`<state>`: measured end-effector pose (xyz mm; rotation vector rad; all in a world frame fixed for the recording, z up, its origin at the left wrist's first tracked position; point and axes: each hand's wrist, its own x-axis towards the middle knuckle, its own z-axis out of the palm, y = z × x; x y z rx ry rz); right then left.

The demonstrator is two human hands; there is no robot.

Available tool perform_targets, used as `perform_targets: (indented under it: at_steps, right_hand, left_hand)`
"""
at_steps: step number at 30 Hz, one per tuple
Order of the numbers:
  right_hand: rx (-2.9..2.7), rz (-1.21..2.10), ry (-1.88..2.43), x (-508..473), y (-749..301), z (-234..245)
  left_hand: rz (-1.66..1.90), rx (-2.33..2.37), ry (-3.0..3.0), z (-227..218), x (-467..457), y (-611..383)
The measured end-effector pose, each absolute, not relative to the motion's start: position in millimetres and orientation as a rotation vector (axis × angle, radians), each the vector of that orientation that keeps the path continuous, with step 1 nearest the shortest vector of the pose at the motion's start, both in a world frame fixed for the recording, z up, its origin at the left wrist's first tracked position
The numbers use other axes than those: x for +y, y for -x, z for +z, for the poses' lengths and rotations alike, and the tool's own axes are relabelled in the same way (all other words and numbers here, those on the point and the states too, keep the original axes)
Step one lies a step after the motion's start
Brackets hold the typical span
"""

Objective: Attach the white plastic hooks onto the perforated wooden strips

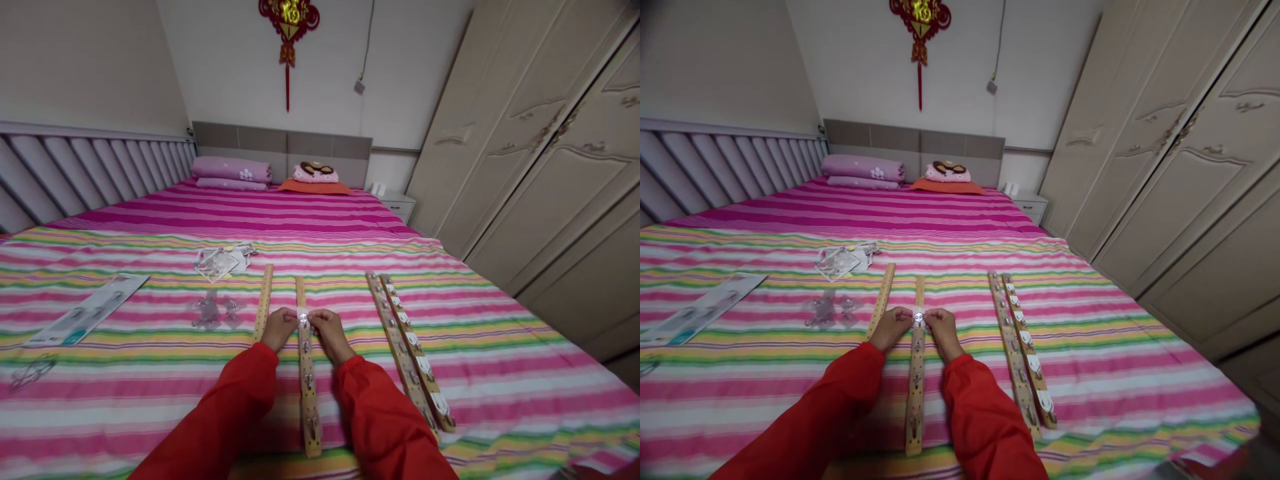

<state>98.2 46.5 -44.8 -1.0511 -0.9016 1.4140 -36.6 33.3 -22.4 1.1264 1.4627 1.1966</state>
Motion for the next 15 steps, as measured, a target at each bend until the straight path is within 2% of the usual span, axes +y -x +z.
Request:
perform_targets:
  at_steps: [15]
  right_hand:
    - [-0.907,1.400,1.078,44.7,-96.7,-45.5]
  left_hand:
    - [1.270,1.499,-1.097,-39.6,36.3,37.3]
